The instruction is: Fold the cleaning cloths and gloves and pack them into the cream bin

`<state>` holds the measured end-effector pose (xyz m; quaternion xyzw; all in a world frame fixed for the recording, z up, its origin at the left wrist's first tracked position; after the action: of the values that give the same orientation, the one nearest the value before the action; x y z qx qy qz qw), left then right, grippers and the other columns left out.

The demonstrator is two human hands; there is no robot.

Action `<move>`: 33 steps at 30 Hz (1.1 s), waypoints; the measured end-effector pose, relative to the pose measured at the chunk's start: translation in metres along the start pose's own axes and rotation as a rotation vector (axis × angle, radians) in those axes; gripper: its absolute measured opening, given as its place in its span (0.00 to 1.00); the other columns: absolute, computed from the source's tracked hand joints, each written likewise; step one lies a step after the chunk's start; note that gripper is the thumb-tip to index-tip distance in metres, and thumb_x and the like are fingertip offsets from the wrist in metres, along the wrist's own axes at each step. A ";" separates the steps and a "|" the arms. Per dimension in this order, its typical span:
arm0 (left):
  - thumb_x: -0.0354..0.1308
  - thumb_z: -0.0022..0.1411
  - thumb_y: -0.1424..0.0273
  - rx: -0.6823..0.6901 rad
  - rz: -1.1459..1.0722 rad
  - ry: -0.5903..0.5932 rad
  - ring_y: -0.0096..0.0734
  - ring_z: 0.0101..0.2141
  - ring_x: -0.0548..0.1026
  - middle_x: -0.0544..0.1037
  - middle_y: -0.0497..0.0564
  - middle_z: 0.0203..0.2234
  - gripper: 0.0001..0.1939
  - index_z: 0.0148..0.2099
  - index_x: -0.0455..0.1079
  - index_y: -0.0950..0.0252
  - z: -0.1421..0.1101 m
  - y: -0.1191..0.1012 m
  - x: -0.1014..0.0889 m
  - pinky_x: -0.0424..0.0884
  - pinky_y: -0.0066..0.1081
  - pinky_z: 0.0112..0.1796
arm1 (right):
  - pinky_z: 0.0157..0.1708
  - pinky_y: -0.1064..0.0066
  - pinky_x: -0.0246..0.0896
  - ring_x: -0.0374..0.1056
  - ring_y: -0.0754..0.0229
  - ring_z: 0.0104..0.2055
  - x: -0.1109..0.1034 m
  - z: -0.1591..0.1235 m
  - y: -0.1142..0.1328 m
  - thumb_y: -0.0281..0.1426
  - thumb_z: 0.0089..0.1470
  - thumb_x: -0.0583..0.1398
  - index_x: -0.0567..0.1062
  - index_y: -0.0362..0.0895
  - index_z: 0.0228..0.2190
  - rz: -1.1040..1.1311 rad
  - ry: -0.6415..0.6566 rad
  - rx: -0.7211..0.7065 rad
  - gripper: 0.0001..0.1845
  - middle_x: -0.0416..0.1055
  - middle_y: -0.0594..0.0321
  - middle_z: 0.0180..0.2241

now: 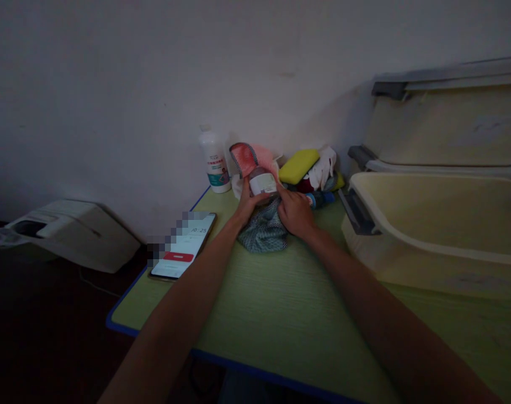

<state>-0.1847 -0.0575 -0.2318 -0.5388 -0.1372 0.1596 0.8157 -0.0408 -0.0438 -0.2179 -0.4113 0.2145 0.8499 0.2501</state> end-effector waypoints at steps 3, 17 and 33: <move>0.64 0.42 0.75 0.008 -0.038 -0.004 0.41 0.52 0.67 0.67 0.55 0.53 0.40 0.58 0.54 0.63 -0.003 -0.005 0.003 0.68 0.36 0.49 | 0.46 0.58 0.54 0.66 0.49 0.44 0.001 0.001 0.000 0.25 0.51 0.47 0.61 0.30 0.55 -0.011 0.000 0.012 0.29 0.72 0.46 0.45; 0.67 0.42 0.73 -0.077 0.169 -0.195 0.41 0.49 0.69 0.67 0.60 0.51 0.39 0.56 0.55 0.66 0.003 0.000 0.000 0.68 0.36 0.48 | 0.48 0.60 0.52 0.65 0.52 0.46 -0.002 0.000 0.001 0.23 0.51 0.49 0.65 0.35 0.54 -0.005 0.032 -0.019 0.27 0.71 0.50 0.48; 0.68 0.38 0.71 -0.013 0.055 -0.119 0.45 0.45 0.72 0.73 0.59 0.44 0.33 0.49 0.64 0.70 0.004 -0.001 -0.002 0.69 0.40 0.46 | 0.46 0.59 0.53 0.66 0.50 0.45 0.004 -0.001 -0.001 0.24 0.50 0.47 0.66 0.35 0.52 0.000 0.004 -0.015 0.27 0.73 0.50 0.44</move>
<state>-0.1880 -0.0550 -0.2296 -0.5374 -0.1718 0.2130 0.7977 -0.0418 -0.0422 -0.2217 -0.4147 0.2084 0.8508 0.2466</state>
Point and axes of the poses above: each hand's wrist, its own z-axis towards the middle knuckle, its own x-axis out of the palm, y = z × x, the point moved 1 cm from there along z, towards the middle knuckle
